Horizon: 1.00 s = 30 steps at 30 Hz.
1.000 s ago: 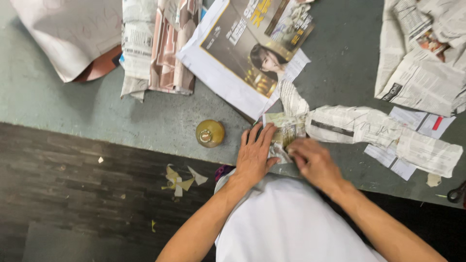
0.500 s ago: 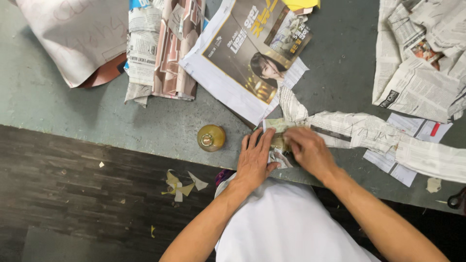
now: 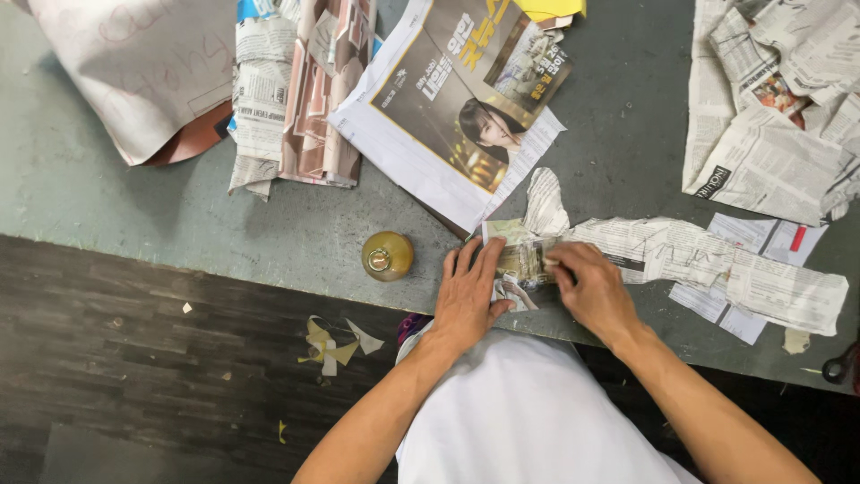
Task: The person wraps a small rectangular object with newspaper strips, applies a liquid adhesive from a bottle, and trims the excess with scissors. The person folds and presses the paper to secure the layers around the object.
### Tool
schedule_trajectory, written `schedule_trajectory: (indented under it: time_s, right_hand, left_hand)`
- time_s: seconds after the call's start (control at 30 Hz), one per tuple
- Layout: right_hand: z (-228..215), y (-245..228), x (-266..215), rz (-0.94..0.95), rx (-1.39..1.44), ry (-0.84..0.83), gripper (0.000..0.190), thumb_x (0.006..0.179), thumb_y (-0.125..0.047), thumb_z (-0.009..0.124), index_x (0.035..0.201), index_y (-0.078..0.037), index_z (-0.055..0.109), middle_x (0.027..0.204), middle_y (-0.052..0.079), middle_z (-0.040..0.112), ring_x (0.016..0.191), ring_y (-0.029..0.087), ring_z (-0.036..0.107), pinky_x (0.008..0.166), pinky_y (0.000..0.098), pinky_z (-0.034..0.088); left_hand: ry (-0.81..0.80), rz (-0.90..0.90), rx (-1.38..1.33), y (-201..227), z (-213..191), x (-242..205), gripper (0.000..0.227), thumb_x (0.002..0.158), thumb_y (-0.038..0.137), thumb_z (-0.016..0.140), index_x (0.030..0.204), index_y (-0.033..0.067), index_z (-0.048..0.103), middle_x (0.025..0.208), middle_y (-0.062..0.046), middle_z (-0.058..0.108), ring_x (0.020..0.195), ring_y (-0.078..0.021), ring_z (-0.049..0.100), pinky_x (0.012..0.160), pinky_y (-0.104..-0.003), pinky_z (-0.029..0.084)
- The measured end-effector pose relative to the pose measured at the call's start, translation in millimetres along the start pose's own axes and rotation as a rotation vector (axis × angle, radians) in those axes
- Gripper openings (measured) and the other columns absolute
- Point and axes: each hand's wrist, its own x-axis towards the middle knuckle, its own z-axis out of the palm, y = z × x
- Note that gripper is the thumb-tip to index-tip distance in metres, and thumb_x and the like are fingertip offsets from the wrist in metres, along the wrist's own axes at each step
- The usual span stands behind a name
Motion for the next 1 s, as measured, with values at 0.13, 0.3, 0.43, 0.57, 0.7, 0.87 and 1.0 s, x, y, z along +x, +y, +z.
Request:
schedule_trajectory:
  time_s: [0.13,0.3,0.43,0.57,0.7,0.87,1.0]
  right_hand:
    - [5.1,-14.7,-3.0,-0.048,0.067,-0.001,0.022,0.082,0.001,0.073,0.104,-0.001,0.074,0.113,0.014,0.073,0.105,0.032,0.07,0.091,0.0393,0.057]
    - [1.9,-12.5,11.6,-0.184,0.093,0.064,0.021,0.082,0.003,0.074,0.103,0.0,0.073,0.111,0.013,0.073,0.105,0.033,0.069,0.096,0.0404,0.052]
    - [2.3,-13.1,24.8,-0.203,0.083,0.009,0.024,0.081,0.004,0.072,0.104,-0.001,0.073,0.109,0.013,0.074,0.105,0.031,0.07,0.092,0.0384,0.055]
    - [-10.5,-19.5,38.6,0.092,0.391,0.126,0.02,0.086,-0.004,0.076,0.107,-0.005,0.076,0.106,0.009,0.076,0.089,0.019,0.074,0.076,0.0304,0.06]
    - [-31.9,-49.7,55.5,0.064,0.387,0.163,0.023,0.085,-0.006,0.08,0.108,-0.007,0.078,0.102,0.008,0.075,0.084,0.016,0.069,0.076,0.0277,0.056]
    - [-38.1,-132.8,60.6,-0.297,0.402,0.123,0.024,0.083,-0.006,0.082,0.107,-0.008,0.078,0.109,0.005,0.075,0.097,0.014,0.066,0.081,0.0287,0.056]
    - [-27.6,-180.0,69.8,-0.467,0.399,0.055,0.023,0.081,-0.005,0.084,0.104,-0.008,0.079,0.105,0.002,0.078,0.097,0.017,0.064,0.078,0.0294,0.056]
  left_hand:
    - [-0.006,0.015,-0.005,0.1,-7.3,0.5,0.102,0.068,0.02,0.089,0.15,-0.0017,0.032,0.149,-0.017,0.047,0.14,-0.04,0.038,0.113,-0.054,0.027]
    - [0.004,0.005,0.004,4.2,-7.4,4.6,0.101,0.065,0.022,0.09,0.147,-0.0015,0.036,0.148,-0.016,0.048,0.139,-0.0391,0.038,0.112,-0.054,0.027]
    - [0.008,0.009,0.009,5.9,-9.8,3.0,0.102,0.064,0.022,0.09,0.147,-0.0017,0.036,0.148,-0.016,0.047,0.137,-0.0393,0.038,0.111,-0.053,0.027]
    - [0.039,0.003,-0.052,2.2,-7.8,-1.5,0.103,0.067,0.024,0.09,0.151,0.001,0.035,0.147,-0.019,0.047,0.138,-0.0402,0.037,0.112,-0.054,0.028]
    - [-0.008,-0.127,-0.08,-2.1,0.6,-1.7,0.104,0.066,0.023,0.092,0.151,0.0043,0.035,0.148,-0.025,0.041,0.138,-0.0437,0.032,0.115,-0.053,0.028]
    - [0.086,0.022,-0.075,-4.6,-0.9,-10.4,0.1,0.07,0.028,0.089,0.15,-0.0014,0.036,0.15,-0.021,0.046,0.147,-0.0402,0.035,0.121,-0.054,0.025]
    - [0.144,0.041,-0.094,-8.3,3.5,-14.9,0.091,0.07,0.024,0.086,0.147,0.0005,0.045,0.149,-0.02,0.05,0.143,-0.0404,0.037,0.118,-0.054,0.028]
